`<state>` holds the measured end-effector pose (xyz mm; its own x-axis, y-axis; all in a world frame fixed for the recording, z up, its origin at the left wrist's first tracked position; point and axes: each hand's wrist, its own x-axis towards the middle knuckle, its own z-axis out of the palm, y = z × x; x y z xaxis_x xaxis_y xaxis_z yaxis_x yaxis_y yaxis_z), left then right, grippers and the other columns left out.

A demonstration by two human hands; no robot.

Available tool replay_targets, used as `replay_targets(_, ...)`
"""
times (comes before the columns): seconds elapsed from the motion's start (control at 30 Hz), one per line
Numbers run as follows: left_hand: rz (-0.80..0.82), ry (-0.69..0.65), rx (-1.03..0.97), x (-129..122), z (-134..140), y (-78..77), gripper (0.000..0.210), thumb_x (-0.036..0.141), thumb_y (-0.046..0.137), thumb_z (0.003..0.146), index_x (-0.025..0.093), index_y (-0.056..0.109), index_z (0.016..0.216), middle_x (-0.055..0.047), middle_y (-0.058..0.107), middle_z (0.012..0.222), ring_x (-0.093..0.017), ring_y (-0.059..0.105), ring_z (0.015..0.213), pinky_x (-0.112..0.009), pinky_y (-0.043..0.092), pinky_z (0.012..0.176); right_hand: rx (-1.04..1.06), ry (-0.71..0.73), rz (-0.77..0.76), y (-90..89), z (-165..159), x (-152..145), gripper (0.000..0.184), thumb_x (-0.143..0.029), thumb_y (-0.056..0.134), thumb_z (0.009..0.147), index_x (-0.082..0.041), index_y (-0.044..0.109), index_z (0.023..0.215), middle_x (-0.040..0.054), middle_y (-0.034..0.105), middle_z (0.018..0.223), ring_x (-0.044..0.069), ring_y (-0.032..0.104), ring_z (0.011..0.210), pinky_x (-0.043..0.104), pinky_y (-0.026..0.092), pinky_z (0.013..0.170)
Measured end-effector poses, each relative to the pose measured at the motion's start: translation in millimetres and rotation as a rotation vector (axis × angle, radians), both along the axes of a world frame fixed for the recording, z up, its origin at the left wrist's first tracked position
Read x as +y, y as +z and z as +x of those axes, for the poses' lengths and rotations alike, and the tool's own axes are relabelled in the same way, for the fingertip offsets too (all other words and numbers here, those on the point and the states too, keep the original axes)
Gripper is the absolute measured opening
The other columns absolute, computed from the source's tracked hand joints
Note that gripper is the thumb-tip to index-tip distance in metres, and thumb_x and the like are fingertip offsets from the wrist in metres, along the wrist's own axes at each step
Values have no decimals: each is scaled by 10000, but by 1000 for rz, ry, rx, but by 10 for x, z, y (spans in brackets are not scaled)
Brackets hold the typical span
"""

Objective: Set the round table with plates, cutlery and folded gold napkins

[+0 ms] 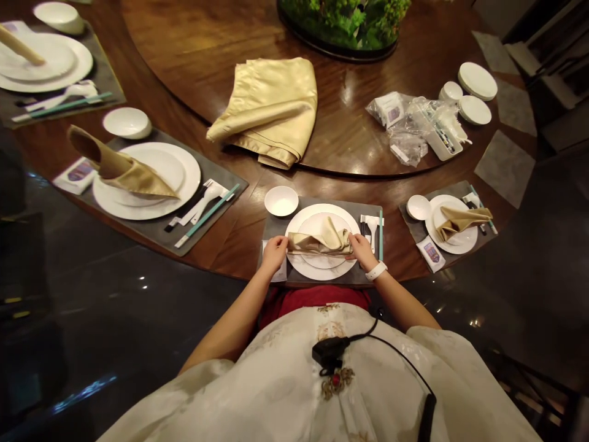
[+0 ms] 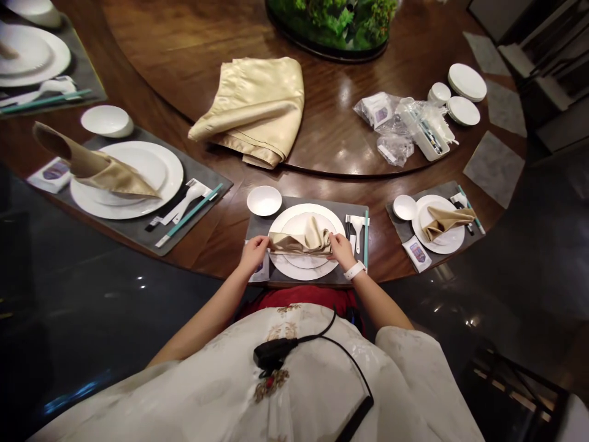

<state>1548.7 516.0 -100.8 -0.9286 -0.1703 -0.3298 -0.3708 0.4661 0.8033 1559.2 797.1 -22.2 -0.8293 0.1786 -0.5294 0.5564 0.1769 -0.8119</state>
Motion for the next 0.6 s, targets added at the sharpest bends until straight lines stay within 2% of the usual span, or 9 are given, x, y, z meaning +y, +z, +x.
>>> replay_targets(0.1,-141,47,70,-3,45,110,245,312,497,860,175,685,934,-114,712,1016,-257,637,1000,-374,478,929,12,49,33,33,-5,-13,484,-685,578,759,-223,439,714,-26,396,699,141,493,687,289,577,519)
replay_targets(0.17,-261,56,236,48,75,269,258,276,493,878,164,679,1019,-133,699,1089,-276,620,1074,-423,457,992,25,82,49,60,-2,-28,466,-668,549,790,-224,432,712,-32,395,682,137,494,668,288,576,522)
replay_targets(0.2,-292,9,336,97,86,366,268,275,492,894,161,674,1054,-140,691,1125,-280,609,1110,-438,446,1019,33,97,57,72,1,-38,453,-653,539,807,-222,436,715,-32,403,675,137,499,659,285,572,520)
replay_targets(0.27,-282,-207,502,240,91,567,287,314,505,928,169,668,1115,-139,673,1200,-273,592,1170,-444,438,1051,50,123,85,89,4,-58,421,-611,530,839,-215,452,720,-26,429,675,139,517,649,270,557,504)
replay_targets(0.33,-246,-479,567,417,74,726,302,360,537,940,197,670,1155,-124,653,1268,-263,589,1197,-435,451,1051,60,138,108,94,2,-78,381,-558,525,869,-207,472,732,-17,457,693,139,536,643,252,539,481)
replay_targets(0.4,-237,-668,556,574,42,811,298,370,545,945,208,679,1157,-120,652,1275,-264,602,1179,-436,470,1033,64,142,121,88,-2,-91,341,-508,516,896,-201,492,750,-12,469,711,135,545,634,238,526,463)
replay_targets(0.47,-233,-740,527,669,8,828,297,355,524,955,196,681,1151,-128,669,1228,-266,620,1132,-441,492,1008,60,142,123,69,-5,-91,310,-472,507,916,-199,507,768,-10,480,723,133,549,632,228,521,458)
replay_targets(0.6,-197,-727,508,705,-21,801,328,352,500,965,188,648,1207,-128,687,1166,-261,630,1104,-434,508,996,13,129,123,-9,25,-13,286,-452,511,941,-200,530,806,6,552,755,138,569,669,215,525,482)
